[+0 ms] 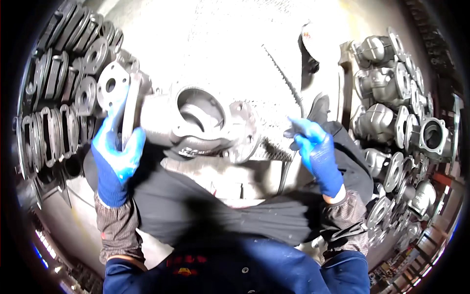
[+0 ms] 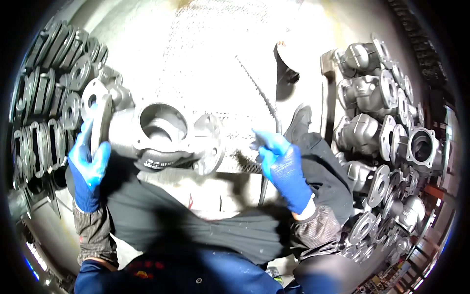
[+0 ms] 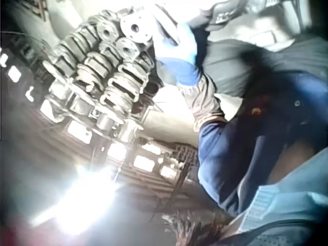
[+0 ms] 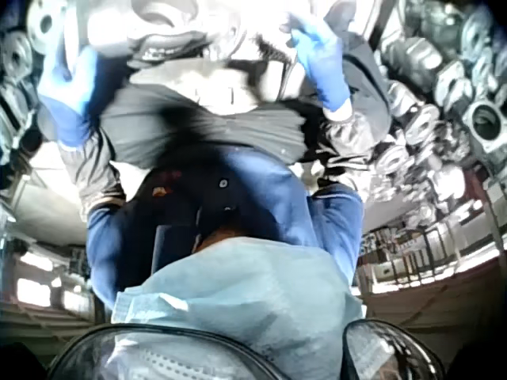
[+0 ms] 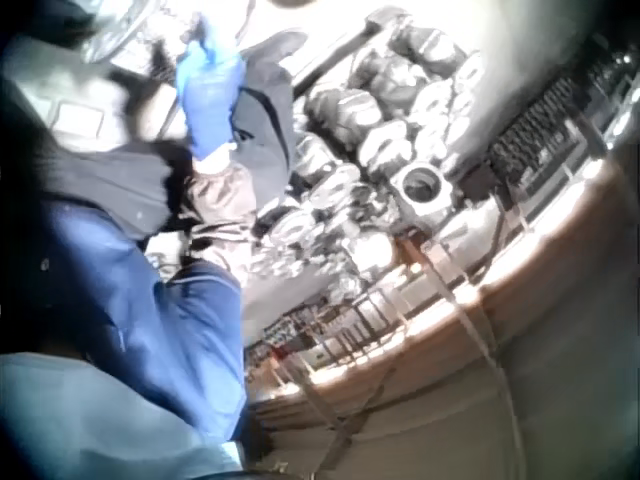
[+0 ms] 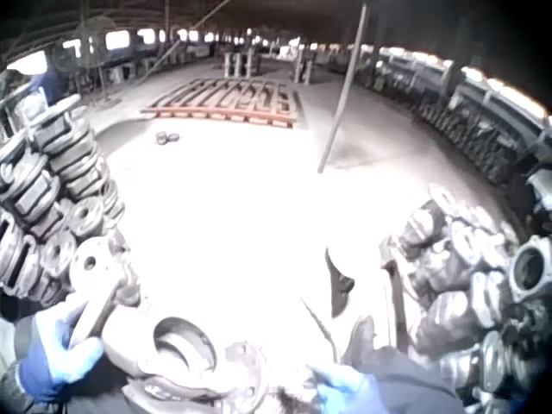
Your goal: The person uses a file to smooth the interior surface of a metal casting and then picks up another metal casting from a pile.
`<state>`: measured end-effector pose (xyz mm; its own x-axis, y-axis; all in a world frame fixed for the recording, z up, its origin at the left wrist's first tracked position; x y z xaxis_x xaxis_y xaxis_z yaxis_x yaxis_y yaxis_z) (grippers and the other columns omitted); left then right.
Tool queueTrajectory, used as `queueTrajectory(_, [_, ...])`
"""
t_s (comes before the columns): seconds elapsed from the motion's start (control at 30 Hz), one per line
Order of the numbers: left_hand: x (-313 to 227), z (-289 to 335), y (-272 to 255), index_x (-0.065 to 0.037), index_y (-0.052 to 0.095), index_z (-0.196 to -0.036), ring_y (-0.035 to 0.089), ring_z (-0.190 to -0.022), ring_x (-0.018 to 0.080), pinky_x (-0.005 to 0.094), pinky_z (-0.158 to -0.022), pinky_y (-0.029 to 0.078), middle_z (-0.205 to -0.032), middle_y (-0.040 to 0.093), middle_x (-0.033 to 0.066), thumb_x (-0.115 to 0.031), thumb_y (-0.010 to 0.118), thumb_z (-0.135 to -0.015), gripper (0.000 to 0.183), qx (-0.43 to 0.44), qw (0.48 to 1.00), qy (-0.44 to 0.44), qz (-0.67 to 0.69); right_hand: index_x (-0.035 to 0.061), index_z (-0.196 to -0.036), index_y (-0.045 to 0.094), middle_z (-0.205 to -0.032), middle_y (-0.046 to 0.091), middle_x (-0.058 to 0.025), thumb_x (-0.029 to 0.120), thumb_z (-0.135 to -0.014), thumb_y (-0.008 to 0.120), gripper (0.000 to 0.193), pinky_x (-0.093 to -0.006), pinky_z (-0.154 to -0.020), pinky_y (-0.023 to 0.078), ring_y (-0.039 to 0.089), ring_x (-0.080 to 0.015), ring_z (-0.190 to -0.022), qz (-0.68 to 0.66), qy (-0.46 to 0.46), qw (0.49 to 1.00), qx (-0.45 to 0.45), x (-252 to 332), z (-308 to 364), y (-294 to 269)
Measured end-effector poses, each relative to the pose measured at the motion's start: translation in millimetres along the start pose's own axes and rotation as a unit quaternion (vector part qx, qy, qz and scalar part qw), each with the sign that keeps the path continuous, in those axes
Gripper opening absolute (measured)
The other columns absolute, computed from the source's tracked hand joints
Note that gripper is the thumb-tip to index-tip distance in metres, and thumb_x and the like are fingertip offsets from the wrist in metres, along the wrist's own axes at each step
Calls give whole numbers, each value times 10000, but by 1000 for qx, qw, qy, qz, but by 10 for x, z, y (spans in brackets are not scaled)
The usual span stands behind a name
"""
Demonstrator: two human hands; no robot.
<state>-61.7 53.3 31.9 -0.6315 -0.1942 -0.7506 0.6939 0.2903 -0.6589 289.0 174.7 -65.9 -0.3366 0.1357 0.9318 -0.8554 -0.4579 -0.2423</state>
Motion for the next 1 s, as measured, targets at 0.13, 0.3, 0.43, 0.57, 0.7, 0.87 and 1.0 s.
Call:
queueTrajectory(0.13, [-56,-80,37,43,482,-1333,526,-1166,179,302,-994,392,-1299,559,150,-11,564,-772,569,-48,998,-3,28,2,-1263,556,-1082,651,-102,-71,-894,462,387,-218,-701,508,648,-141,-914,-57,17,998,-12,-93,-62,91])
queueTrajectory(0.3, [-61,-132,29,61,477,-1326,486,-1246,263,375,-1054,348,-1325,532,184,-189,614,-865,542,-39,999,-25,5,13,-1302,523,-1118,629,-90,-40,-894,497,411,-200,-692,502,640,-124,-848,-161,106,979,-67,-351,-246,-17])
queueTrajectory(0.43, [-28,-160,70,18,490,-1338,535,-1148,171,298,-974,409,-1289,566,165,-87,591,-799,558,-30,997,-64,26,66,-1272,569,-988,678,-72,-17,-875,518,409,-243,-626,500,647,-145,-724,-31,-87,981,-169,-317,-756,-747])
queueTrajectory(0.57, [-48,-185,75,23,488,-1338,536,-1148,184,305,-983,399,-1281,570,168,-98,603,-808,556,-27,999,-36,5,223,-1122,675,-941,662,-170,117,-826,567,333,-388,-682,524,661,-337,-817,354,-52,897,-260,-167,-1141,-1118])
queueTrajectory(0.7, [-54,-233,121,75,477,-1319,497,-1221,251,372,-1050,351,-1314,534,187,-187,584,-840,557,-22,999,-30,34,193,-1145,662,-930,655,-192,91,-803,532,380,-382,-683,512,651,-353,-814,443,-42,857,-262,-215,-1444,-1233])
queueTrajectory(0.87, [-47,-242,68,65,482,-1319,505,-1217,254,370,-1033,368,-1314,536,199,-155,614,-843,541,-17,1000,-22,0,235,-1158,639,-982,673,-161,145,-803,527,382,-457,-749,527,654,-364,-866,507,18,836,-211,-319,-1690,-1105])
queueTrajectory(1.0, [-38,-290,127,72,489,-1308,509,-1215,261,377,-1038,364,-1299,547,208,-161,601,-847,529,-22,999,-26,14,235,-1161,636,-989,671,-164,131,-791,522,401,-454,-763,527,653,-368,-875,525,43,824,-208,-228,-1666,-1235])
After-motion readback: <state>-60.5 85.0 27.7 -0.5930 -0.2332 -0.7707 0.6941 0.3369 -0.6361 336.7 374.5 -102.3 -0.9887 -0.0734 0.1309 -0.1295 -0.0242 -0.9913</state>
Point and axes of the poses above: each hand's wrist, its own z-axis away from the middle knuckle, its own y-axis out of the palm, x = y × z, the point moved 9 cm from there along -z, towards the middle knuckle
